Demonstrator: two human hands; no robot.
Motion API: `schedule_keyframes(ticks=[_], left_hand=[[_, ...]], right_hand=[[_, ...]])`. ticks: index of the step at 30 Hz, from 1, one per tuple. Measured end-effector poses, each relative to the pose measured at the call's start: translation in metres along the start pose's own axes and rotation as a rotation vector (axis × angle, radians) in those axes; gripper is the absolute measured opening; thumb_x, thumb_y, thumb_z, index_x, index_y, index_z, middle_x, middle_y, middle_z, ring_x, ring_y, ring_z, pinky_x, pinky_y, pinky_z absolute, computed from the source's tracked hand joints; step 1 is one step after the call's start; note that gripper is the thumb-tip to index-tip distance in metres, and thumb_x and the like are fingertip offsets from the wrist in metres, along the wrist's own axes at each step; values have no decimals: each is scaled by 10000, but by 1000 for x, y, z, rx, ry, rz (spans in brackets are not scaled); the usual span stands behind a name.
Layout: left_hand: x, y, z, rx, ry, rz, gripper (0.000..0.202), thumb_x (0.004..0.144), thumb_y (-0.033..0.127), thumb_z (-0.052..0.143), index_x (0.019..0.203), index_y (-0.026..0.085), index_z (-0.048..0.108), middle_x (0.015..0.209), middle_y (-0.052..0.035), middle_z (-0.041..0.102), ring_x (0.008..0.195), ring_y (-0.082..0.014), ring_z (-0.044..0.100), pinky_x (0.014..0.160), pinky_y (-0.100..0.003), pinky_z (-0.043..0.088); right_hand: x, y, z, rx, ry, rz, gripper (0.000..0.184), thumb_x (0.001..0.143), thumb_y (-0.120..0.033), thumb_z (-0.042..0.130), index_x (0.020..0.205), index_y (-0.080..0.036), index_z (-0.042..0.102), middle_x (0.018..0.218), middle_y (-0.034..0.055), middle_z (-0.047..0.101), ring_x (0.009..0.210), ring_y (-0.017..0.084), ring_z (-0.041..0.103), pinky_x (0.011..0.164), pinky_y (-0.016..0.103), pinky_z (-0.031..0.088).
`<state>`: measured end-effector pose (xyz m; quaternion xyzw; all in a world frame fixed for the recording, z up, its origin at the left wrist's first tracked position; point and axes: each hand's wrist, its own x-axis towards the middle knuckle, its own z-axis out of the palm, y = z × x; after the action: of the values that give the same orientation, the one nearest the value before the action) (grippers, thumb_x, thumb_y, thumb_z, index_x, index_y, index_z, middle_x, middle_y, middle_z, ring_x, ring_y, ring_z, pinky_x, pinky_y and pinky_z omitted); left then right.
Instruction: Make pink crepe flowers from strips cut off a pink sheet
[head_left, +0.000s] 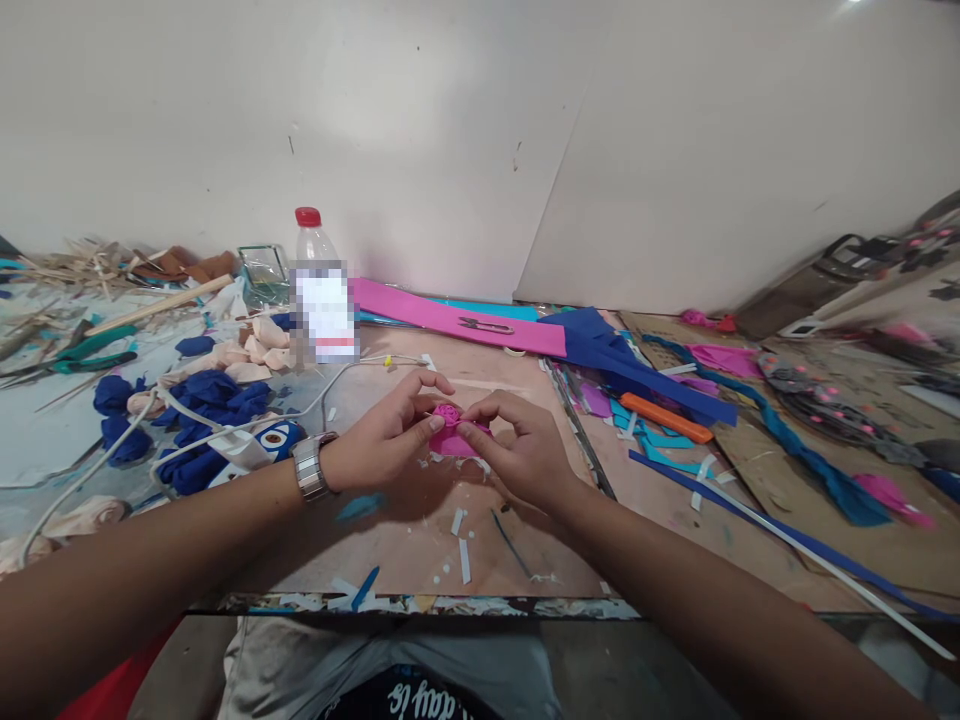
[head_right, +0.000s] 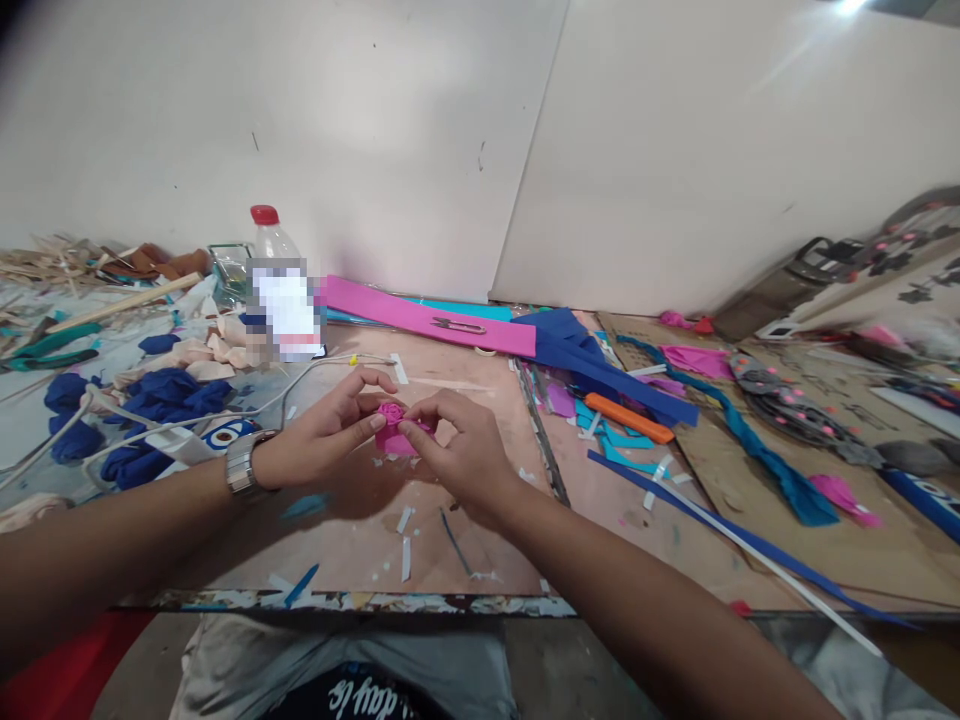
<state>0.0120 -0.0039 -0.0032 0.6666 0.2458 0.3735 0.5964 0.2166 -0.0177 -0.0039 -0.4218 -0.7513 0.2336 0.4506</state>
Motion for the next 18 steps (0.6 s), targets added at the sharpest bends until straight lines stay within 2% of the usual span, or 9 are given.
schedule_keyframes(ticks=[3,9,13,18], left_hand=[[-1,0,-1,32,-31,-12,354,1006,420,517,1279,234,388,969,-43,648,780,-128,582,718,-278,474],[-2,0,-1,-2,-68,4,452,1012,410,506,1398,250,332,1153,-119,670,969,-184,658,844,-338,504],[-1,-3,0,-103,-88,7,473,999,419,534,1397,278,322,1267,-139,646,1142,-224,642,940,-374,507],[-1,-4,0,-124,-111,13,439,1010,408,514,1383,283,319,1351,-146,607,1177,-222,632,975,-381,501]], right_hand=[[0,1,1,3,5,3,98,875,-289,732,835,-207,696,802,14,692,760,174,626,716,310,475],[2,4,2,7,-28,-22,134,893,-319,719,983,-223,692,873,28,659,783,176,592,734,321,482],[3,6,3,31,-97,-100,206,916,-304,698,1116,-255,690,1044,58,681,936,204,615,815,344,502],[4,7,2,31,-143,-146,256,939,-297,672,1193,-267,684,1125,74,678,1053,224,613,906,379,503]])
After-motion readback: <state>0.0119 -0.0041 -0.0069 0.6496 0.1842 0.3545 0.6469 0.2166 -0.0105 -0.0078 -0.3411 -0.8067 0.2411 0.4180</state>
